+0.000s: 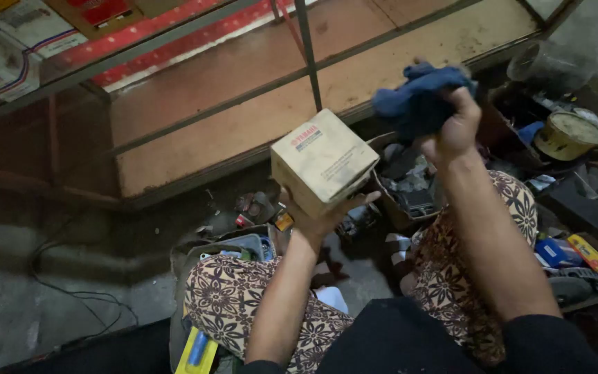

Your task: The person sits on the floor and wipes a small cardboard box with a blue cloth, turning it over to clean all sides. After cleaning, the person places the box on a shelf and picks up a second, smaller red box to wipe with the cloth.

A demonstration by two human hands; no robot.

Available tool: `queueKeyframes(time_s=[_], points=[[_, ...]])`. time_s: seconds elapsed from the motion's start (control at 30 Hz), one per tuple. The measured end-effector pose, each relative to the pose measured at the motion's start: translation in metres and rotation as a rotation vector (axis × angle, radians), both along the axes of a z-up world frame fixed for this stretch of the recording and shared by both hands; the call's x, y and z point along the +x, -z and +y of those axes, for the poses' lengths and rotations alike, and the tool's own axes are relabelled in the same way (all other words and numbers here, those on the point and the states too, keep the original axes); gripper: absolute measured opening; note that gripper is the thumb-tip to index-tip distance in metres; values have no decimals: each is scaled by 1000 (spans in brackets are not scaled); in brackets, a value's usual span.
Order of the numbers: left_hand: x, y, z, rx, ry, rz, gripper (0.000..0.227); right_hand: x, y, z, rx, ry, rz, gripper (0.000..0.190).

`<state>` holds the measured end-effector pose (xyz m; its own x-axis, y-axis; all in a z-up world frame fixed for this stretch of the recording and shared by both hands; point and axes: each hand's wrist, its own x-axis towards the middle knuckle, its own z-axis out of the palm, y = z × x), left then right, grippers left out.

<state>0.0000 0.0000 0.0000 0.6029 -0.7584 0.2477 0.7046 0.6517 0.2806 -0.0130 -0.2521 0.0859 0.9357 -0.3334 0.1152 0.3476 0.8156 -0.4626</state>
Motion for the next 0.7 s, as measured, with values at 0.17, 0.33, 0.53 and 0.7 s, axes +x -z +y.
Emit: queueKeyframes(time_s=[0.17, 0.33, 0.53, 0.7], points=[[12, 25, 3, -14, 25, 100, 116, -12, -1, 3, -440, 312, -207, 63], [28, 61, 0, -25, 43, 129, 106, -22, 19, 24, -1339, 765, -324, 59], [43, 113, -15, 277, -272, -29, 101, -34, -5, 87, -1875, 333, -561, 52], [42, 106, -16, 201, -218, 61, 89, -19, 30, 81, -1921, 340, -415, 50]])
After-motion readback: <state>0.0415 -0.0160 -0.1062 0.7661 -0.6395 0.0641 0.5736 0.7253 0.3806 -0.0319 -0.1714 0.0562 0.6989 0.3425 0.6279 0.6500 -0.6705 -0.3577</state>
